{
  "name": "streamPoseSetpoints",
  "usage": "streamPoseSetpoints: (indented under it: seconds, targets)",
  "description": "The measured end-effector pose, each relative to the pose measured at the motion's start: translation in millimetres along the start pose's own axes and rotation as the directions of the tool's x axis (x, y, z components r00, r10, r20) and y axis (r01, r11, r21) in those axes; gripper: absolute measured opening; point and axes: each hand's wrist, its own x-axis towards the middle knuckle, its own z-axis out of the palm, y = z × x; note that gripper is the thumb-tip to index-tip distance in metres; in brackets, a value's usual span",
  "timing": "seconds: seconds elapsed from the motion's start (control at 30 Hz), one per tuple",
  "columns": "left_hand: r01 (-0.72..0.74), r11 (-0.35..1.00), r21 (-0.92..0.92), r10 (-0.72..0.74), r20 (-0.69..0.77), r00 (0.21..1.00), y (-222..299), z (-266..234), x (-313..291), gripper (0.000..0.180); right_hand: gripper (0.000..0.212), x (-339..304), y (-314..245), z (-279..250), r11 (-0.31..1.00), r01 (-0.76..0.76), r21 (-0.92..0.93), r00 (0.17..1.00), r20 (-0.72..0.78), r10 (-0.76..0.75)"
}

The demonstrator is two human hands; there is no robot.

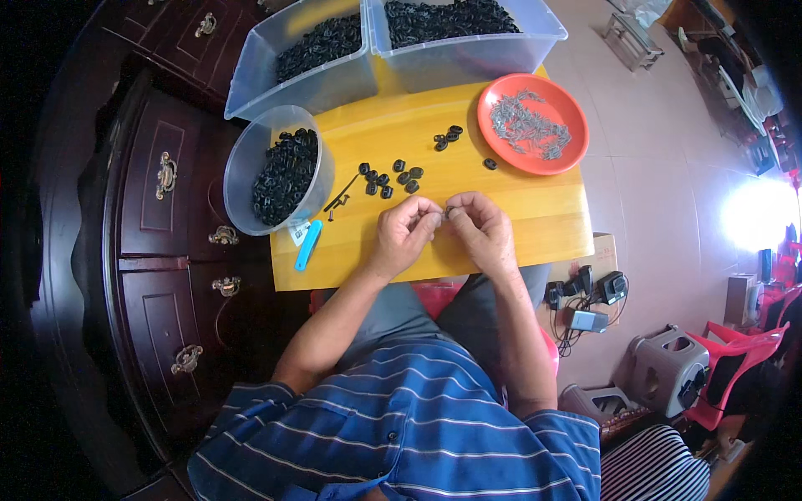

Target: The person assembles plastic fasteners by inserting metal pins into plastic pieces by hand on a table, gathers the assembled components into a pile, and picks up a small cup.

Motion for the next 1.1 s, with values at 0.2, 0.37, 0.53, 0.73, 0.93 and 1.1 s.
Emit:
streamPoseSetpoints:
  seconds: [0.2,0.37,0.53,0.73,0.93,1.1]
  targets:
    - [-0.008,0.999,0.036,0.008,0.008,1.000,-2.0,-1.5,0.8,0.006,0.010,1.1,1.9,-0.5,1.000,-0.013,-0.003,1.000,-0.010,0.013]
    - [0.025,0.999,0.030,-0.025,-0.001,1.000,-2.0,-1.1,2.8,0.005,0.011,1.0,1.4,-1.7,1.000,-0.013,-0.022,1.000,-0.013,0.012]
    - [-0.016,0.997,0.073,0.016,-0.002,1.000,-3.3,-0.7,2.6,0.005,0.013,1.6,2.6,-2.6,0.999,-0.026,-0.022,1.000,-0.013,0.026]
    - [-0.007,0.999,0.034,0.007,0.005,1.000,-4.7,-0.9,2.5,0.005,0.014,1.7,0.6,-1.1,0.999,-0.040,-0.021,0.999,-0.016,0.040]
    - [0.006,1.000,0.028,-0.007,0.020,1.000,-2.3,-1.9,2.0,0.005,0.015,2.6,2.0,-3.7,0.998,-0.037,-0.056,0.999,0.004,0.037]
    - [-0.015,0.998,0.055,0.014,0.018,1.000,-3.9,-1.9,2.3,0.005,0.014,3.0,3.9,-4.0,0.997,-0.033,-0.068,0.999,0.006,0.033]
